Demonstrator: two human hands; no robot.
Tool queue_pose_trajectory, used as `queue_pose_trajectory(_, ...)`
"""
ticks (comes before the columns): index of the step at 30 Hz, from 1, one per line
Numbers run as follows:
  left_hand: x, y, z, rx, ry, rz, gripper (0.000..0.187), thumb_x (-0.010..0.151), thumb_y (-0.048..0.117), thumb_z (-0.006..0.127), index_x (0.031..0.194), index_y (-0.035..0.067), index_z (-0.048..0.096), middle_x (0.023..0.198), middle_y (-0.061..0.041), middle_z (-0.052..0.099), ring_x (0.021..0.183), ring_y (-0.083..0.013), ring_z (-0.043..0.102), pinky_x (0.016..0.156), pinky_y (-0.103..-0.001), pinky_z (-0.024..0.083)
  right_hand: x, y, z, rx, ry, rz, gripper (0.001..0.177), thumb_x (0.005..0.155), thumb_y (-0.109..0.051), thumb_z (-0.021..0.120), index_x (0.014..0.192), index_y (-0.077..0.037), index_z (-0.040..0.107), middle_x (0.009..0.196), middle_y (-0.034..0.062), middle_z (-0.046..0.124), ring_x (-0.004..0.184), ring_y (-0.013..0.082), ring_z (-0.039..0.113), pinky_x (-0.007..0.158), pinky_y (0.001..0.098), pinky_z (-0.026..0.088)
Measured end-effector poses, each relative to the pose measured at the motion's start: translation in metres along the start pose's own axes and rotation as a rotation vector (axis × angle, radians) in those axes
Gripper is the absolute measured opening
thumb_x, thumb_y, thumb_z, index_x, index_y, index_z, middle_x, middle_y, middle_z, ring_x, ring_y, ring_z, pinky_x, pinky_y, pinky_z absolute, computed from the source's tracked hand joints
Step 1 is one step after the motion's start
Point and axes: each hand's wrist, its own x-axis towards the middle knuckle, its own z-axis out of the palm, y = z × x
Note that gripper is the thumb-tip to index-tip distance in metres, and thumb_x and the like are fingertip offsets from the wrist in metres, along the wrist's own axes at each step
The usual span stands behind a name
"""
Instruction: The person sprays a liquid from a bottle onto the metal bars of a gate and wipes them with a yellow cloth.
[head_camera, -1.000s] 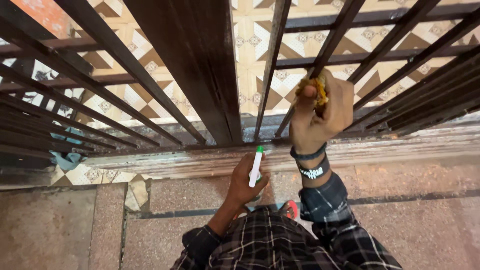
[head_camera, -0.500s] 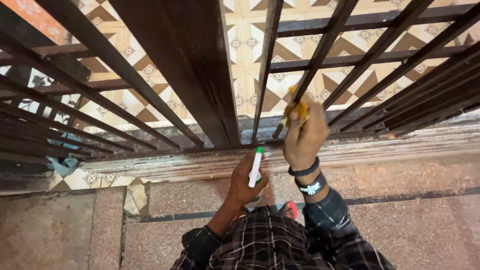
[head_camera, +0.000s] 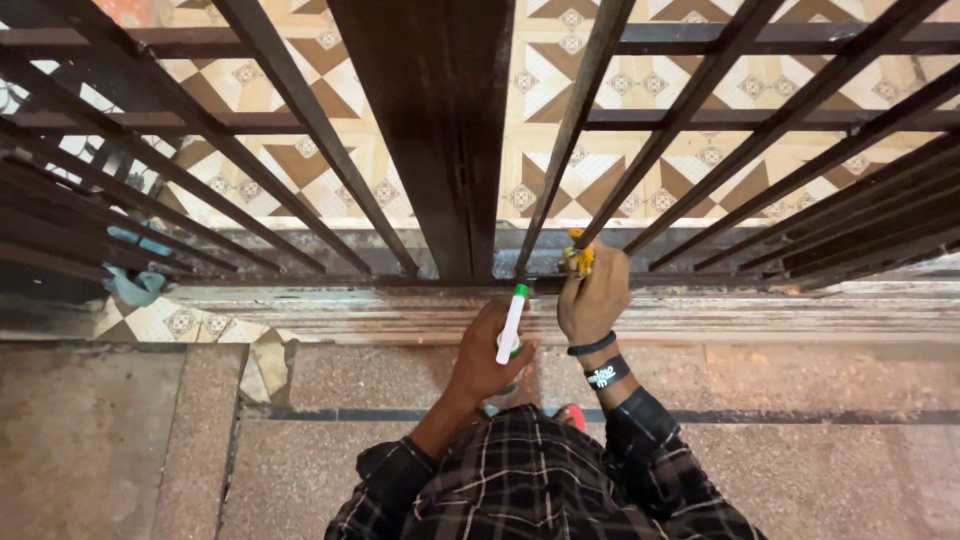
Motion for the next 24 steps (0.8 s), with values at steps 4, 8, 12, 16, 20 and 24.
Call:
queue_pose_trajectory(4, 0.005, 0.009, 0.003, 0.007, -0.013, 0.052, 0.053, 0.078, 0.012, 0.08, 0.127, 0.004, 0.061, 0.111, -0.014, 0.064, 0.091, -0.0262, 0.066, 0.078, -0.038, 0.056, 0.021, -0.015, -0.008, 0.172, 0.072, 0.089, 0.026, 0.106, -0.011, 0.061, 0.13, -0.004, 0.062, 0.111, 0.0179, 0.055, 0.097, 0.0291, 0.061, 0.079, 0.0379, 0.052)
queue_pose_trajectory(8, 0.005, 0.011, 0.006, 0.059, 0.007, 0.203, 0.053, 0.082, 0.012, 0.08, 0.13, 0.003, 0.06, 0.116, -0.015, 0.064, 0.097, -0.0282, 0.066, 0.083, -0.039, 0.055, 0.056, -0.03, -0.026, 0.358, 0.171, 0.017, 0.032, 0.113, -0.01, 0.049, 0.142, -0.001, 0.055, 0.128, 0.0186, 0.053, 0.109, 0.0276, 0.061, 0.091, 0.0384, 0.054)
queue_pose_trajectory(12, -0.001, 0.009, 0.005, -0.03, -0.041, 0.017, 0.052, 0.081, 0.013, 0.078, 0.13, 0.004, 0.061, 0.109, -0.012, 0.064, 0.083, -0.0226, 0.067, 0.073, -0.036, 0.056, 0.044, -0.018, -0.011, 0.304, 0.128, 0.021, 0.026, 0.109, -0.007, 0.051, 0.132, -0.004, 0.063, 0.113, 0.0133, 0.061, 0.098, 0.026, 0.062, 0.085, 0.0401, 0.054)
queue_pose_trajectory(16, -0.008, 0.005, 0.001, -0.052, -0.005, -0.015, 0.052, 0.08, 0.012, 0.077, 0.128, 0.004, 0.062, 0.109, -0.012, 0.065, 0.083, -0.0213, 0.068, 0.073, -0.035, 0.056, -0.013, 0.008, 0.01, 0.252, -0.053, 0.203, 0.024, 0.103, -0.008, 0.057, 0.125, -0.002, 0.064, 0.112, 0.0168, 0.063, 0.091, 0.027, 0.067, 0.076, 0.0383, 0.055)
queue_pose_trajectory(20, -0.011, 0.007, 0.002, -0.014, 0.0, -0.011, 0.051, 0.08, 0.013, 0.08, 0.127, 0.004, 0.062, 0.11, -0.012, 0.066, 0.077, -0.0217, 0.066, 0.072, -0.036, 0.055, -0.039, 0.009, 0.004, 0.141, 0.051, 0.003, 0.035, 0.098, 0.0, 0.058, 0.132, 0.001, 0.06, 0.118, 0.0178, 0.062, 0.109, 0.0379, 0.06, 0.094, 0.0462, 0.051)
queue_pose_trajectory(24, -0.014, 0.004, 0.003, -0.011, 0.002, -0.038, 0.055, 0.076, 0.011, 0.078, 0.128, 0.004, 0.062, 0.107, -0.012, 0.066, 0.078, -0.0227, 0.067, 0.072, -0.036, 0.055, -0.007, -0.013, -0.016, 0.232, 0.092, -0.108, 0.039, 0.095, 0.005, 0.06, 0.133, 0.0, 0.058, 0.118, 0.0176, 0.061, 0.107, 0.0364, 0.062, 0.093, 0.0445, 0.052)
